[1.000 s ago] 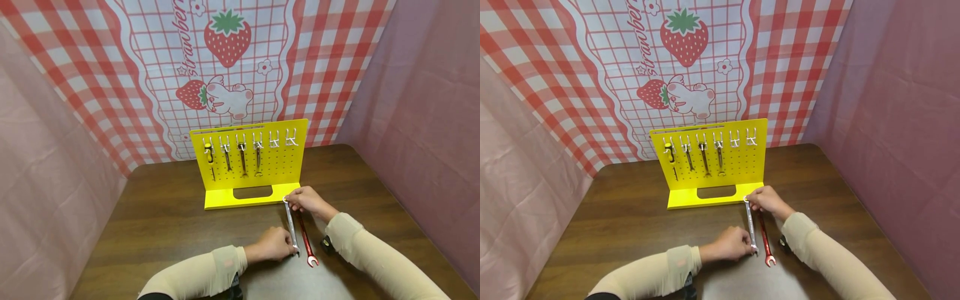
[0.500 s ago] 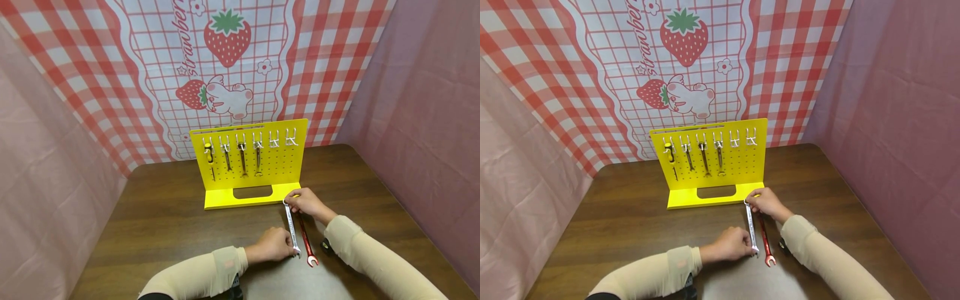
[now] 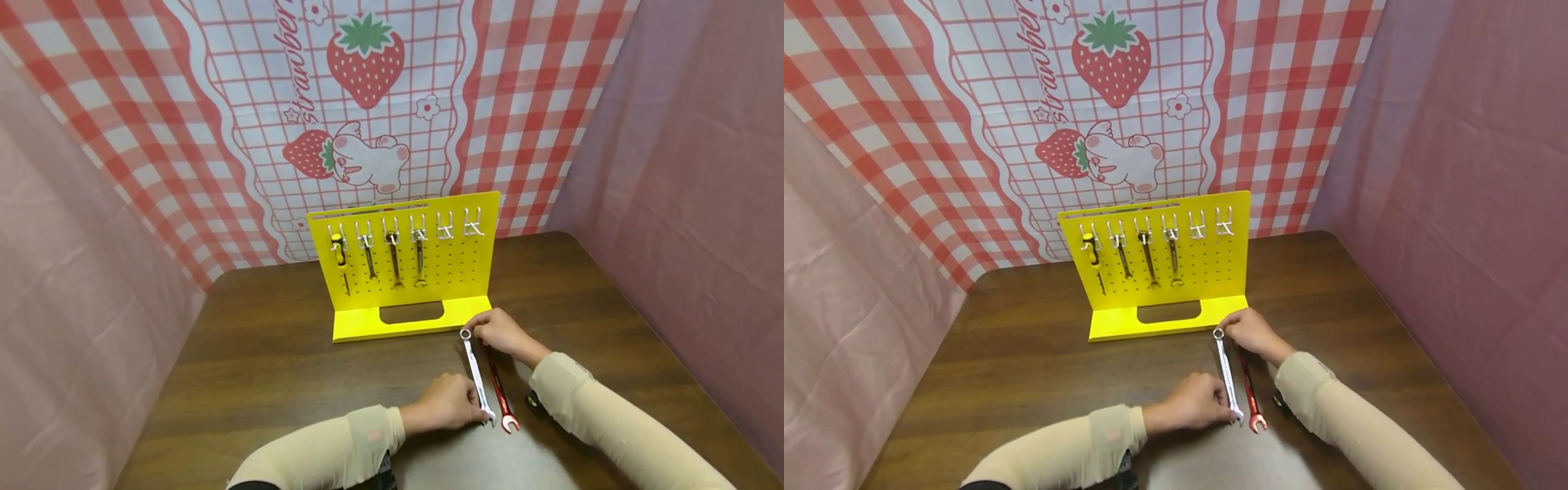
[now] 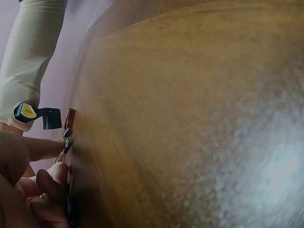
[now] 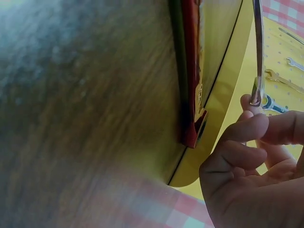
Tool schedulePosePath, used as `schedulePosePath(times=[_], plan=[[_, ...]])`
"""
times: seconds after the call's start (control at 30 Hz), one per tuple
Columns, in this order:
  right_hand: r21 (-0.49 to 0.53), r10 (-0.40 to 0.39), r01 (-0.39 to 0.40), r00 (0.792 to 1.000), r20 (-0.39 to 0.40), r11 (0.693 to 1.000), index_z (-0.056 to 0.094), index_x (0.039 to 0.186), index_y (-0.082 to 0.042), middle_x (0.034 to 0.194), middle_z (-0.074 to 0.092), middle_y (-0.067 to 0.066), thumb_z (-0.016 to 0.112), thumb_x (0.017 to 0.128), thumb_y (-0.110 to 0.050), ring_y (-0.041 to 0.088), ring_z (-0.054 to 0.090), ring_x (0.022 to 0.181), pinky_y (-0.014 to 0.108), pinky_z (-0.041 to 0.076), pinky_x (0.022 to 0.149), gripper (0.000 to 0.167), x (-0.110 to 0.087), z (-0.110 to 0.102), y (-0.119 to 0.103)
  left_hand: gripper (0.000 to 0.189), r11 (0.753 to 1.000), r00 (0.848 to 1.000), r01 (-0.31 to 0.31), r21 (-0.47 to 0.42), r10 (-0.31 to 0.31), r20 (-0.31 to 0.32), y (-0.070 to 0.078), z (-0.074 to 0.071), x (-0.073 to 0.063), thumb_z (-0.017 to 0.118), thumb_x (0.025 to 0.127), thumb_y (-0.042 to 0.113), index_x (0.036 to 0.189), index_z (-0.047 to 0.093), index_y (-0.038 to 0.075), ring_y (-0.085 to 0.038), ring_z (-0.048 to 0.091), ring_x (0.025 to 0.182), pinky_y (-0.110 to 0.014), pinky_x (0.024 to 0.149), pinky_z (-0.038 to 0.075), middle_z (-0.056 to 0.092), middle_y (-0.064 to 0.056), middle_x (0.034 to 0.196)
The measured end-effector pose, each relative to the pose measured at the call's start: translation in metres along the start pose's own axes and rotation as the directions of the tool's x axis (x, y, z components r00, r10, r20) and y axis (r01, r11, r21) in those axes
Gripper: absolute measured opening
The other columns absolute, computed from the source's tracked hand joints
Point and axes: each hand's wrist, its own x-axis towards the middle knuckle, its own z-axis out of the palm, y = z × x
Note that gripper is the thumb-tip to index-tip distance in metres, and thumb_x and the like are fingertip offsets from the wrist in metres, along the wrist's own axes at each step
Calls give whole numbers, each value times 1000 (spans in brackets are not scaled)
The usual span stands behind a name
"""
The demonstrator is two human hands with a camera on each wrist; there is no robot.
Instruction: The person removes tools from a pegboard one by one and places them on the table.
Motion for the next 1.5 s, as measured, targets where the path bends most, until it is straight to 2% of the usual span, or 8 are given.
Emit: schedulePosePath(times=[0.23, 0.6, 0.8, 0.93, 1.07, 1.3, 1.43, 1.5], plan=[[-137, -55, 52, 998, -15, 989, 79, 96, -4, 92, 71, 8, 56, 84, -1, 22, 56, 79, 32, 45, 66, 26, -1, 2, 1, 32, 1000, 1000, -11, 4, 11, -13, 0, -1, 0, 89, 75, 37, 61, 64, 23, -2, 46, 53, -19, 48, 36, 50, 17, 54], [-246, -108, 103, 994, -6, 964, 79, 97, -6, 97, 72, 10, 57, 80, -2, 24, 56, 80, 34, 45, 68, 28, -4, 5, 1, 31, 1000, 1000, -7, 12, 7, -4, 0, -1, 1, 89, 75, 38, 61, 65, 24, -3, 47, 53, -20, 48, 36, 51, 17, 54], [-297, -124, 123, 992, 16, 947, 79, 98, -5, 96, 73, 10, 57, 80, -2, 23, 56, 79, 34, 46, 68, 28, -4, 5, 1, 31, 999, 999, -39, 15, 40, -13, -2, -1, 3, 89, 74, 38, 60, 65, 24, -2, 46, 52, -19, 47, 35, 49, 19, 53], [-302, -97, 105, 994, 40, 947, 79, 100, -5, 95, 72, 9, 56, 81, -3, 22, 55, 77, 32, 44, 66, 30, -4, 5, 2, 32, 999, 999, -46, 20, 46, -10, -2, -1, 2, 90, 73, 38, 59, 65, 24, -2, 46, 52, -19, 47, 35, 49, 19, 53], [-301, -109, 124, 992, 65, 945, 79, 99, -4, 93, 72, 9, 56, 81, -2, 21, 54, 75, 32, 43, 65, 30, -5, 3, 3, 33, 999, 999, -44, 20, 44, -7, -2, 0, 1, 90, 73, 38, 59, 63, 24, -2, 45, 52, -18, 48, 35, 49, 19, 53], [-293, -114, 126, 992, 57, 948, 79, 99, -5, 96, 73, 9, 56, 82, -3, 22, 55, 79, 34, 45, 69, 28, -3, 1, 2, 33, 999, 999, -38, 13, 38, 0, -1, -1, 2, 89, 75, 37, 59, 63, 24, -2, 46, 51, -18, 47, 35, 49, 19, 53], [-266, -134, 140, 990, 40, 954, 78, 101, -3, 98, 72, 9, 58, 84, -3, 22, 56, 80, 36, 46, 71, 26, 1, 0, 0, 33, 996, 997, -75, -53, 75, -11, -6, 0, 6, 82, 83, 32, 59, 63, 21, -1, 44, 49, -17, 46, 34, 47, 19, 51], [-243, -156, 159, 987, 32, 957, 77, 101, -2, 92, 71, 9, 58, 84, -2, 20, 55, 75, 35, 46, 67, 26, 4, -3, -1, 32, 989, 995, -104, -102, 102, -20, -9, -2, 10, 78, 86, 28, 60, 63, 19, -1, 43, 50, -16, 47, 34, 46, 18, 51]])
